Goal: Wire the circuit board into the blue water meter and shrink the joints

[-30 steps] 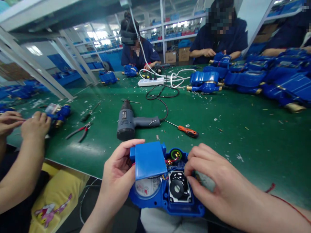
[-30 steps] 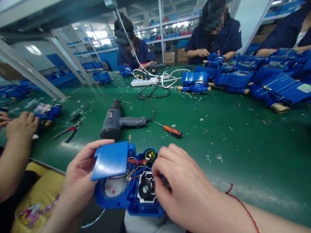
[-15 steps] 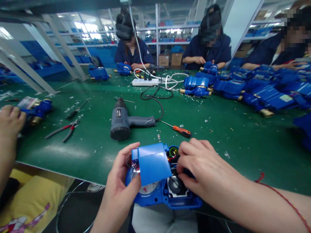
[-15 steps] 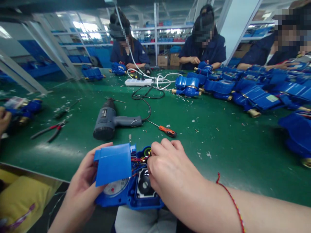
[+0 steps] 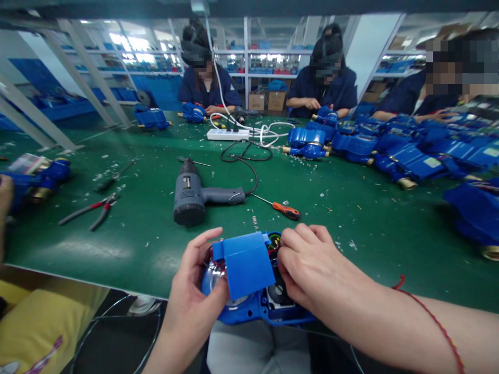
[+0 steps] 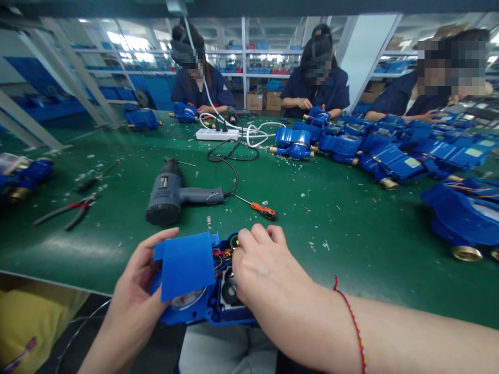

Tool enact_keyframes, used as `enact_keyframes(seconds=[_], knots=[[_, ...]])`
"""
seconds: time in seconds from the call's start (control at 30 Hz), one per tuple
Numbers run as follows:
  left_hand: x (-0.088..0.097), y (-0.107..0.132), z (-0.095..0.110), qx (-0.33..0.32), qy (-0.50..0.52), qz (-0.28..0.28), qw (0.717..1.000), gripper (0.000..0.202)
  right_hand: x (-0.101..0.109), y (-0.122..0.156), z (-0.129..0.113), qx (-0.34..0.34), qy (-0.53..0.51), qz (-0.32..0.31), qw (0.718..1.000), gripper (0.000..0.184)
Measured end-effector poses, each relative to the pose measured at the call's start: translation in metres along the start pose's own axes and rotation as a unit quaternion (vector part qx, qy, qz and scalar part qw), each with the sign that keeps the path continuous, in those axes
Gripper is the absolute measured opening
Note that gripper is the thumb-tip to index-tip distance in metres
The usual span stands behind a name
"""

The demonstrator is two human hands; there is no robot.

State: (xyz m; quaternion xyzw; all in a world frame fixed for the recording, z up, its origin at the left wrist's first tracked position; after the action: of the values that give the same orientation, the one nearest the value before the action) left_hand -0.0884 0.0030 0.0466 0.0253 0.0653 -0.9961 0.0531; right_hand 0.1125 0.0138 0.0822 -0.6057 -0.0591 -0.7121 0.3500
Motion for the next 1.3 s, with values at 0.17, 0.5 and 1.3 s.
enact_keyframes(seconds=[0.17, 0.5, 1.3], knots=[[0.001, 0.001, 0.000, 0.019, -0.008, -0.003, 1.000, 0.060, 0.002, 0.002, 0.000, 0.005, 0.011, 0.010, 1.000, 0.018], [-0.004, 0.002, 0.004, 0.056, 0.046, 0.046, 0.996, 0.052, 0.021, 0.004, 0.031, -0.110, -0.215, -0.080, 0.967, 0.013], [0.004, 0.000, -0.005, 0.036, 0.011, 0.072, 0.997, 0.053, 0.018, -0.013, 0.010, 0.098, -0.071, -0.121, 0.985, 0.020]])
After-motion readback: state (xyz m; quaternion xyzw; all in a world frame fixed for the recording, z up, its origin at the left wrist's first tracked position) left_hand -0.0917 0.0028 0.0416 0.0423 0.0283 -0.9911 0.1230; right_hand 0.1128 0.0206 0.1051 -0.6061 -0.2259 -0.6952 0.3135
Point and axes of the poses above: each hand's wrist, its own y-axis away from the middle knuckle, its own x-axis out of the back of the hand, z = x × y, the point moved 1 cm from there along -y, towards the middle knuckle, and after that the axes turned 12 degrees about y, right-handed, at the moved point
